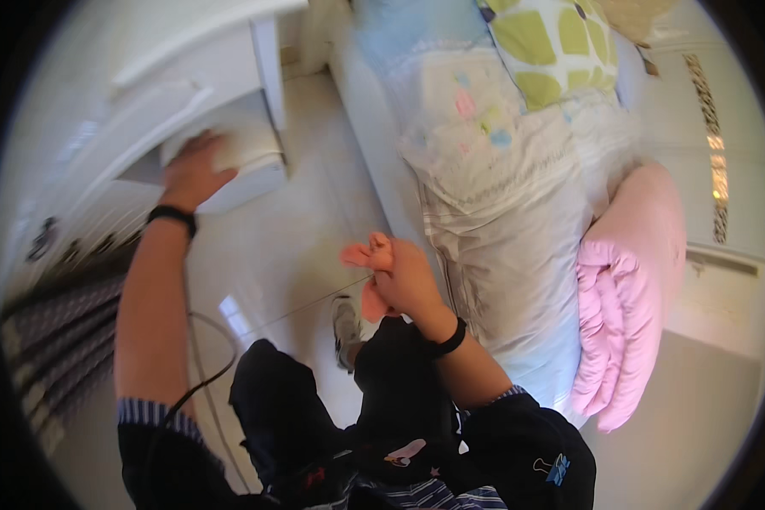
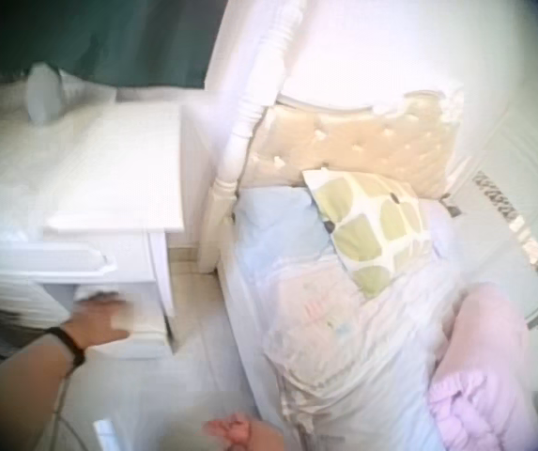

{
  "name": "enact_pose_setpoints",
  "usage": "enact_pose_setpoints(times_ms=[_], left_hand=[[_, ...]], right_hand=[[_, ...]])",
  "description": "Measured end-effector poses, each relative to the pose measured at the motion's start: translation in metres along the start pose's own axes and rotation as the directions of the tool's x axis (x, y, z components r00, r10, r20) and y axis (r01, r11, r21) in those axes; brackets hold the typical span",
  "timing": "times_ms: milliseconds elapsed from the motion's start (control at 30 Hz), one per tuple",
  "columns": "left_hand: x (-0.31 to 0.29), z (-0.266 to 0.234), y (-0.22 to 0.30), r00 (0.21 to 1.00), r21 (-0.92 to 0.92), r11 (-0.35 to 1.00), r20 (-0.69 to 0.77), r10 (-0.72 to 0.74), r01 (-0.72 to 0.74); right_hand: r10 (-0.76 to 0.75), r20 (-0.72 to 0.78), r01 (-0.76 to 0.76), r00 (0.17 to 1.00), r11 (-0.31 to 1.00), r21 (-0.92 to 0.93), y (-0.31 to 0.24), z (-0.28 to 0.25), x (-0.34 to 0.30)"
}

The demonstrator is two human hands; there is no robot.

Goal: The person wipes the surfaces of a wooden shelf, a desk, and a wardrobe door using a cloth.

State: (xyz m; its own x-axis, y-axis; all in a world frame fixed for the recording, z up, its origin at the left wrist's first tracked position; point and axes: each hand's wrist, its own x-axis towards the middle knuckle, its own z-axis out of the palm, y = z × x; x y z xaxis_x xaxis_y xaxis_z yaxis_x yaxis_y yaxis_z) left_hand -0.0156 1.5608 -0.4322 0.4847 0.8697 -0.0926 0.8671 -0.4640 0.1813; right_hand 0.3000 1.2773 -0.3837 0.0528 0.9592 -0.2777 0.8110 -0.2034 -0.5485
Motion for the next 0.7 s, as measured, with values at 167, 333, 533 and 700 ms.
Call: enact_pose_setpoints(times_ms=[167,333,533,700], left_hand=[[-0.062,-0.070,0.120,0.924,0.022,0.995,0.371,-0.094,0.092],[-0.254,-0.279,0.194,0.823,-0.097,0.992,0.556,0.116,-0.074],[-0.393,-0.476,0.145,0.844,-0.242,0.940,0.531,-0.081,0.242],[-0.377,-0.506,0.079,0.748,-0.128,0.744,0.238,-0.619,0.656]], right_hand=[[-0.067,0.568,-0.571,0.820,-0.154,0.806,-0.048,-0.059,-0.086],[-0.194,0.269,-0.303,0.943,-0.171,0.938,-0.122,-0.138,-0.160],[-0.256,0.233,-0.277,0.938,-0.151,0.949,-0.168,-0.231,-0.156],[-0.351,0.583,-0.636,0.733,-0.049,0.770,-0.074,-0.209,-0.085]])
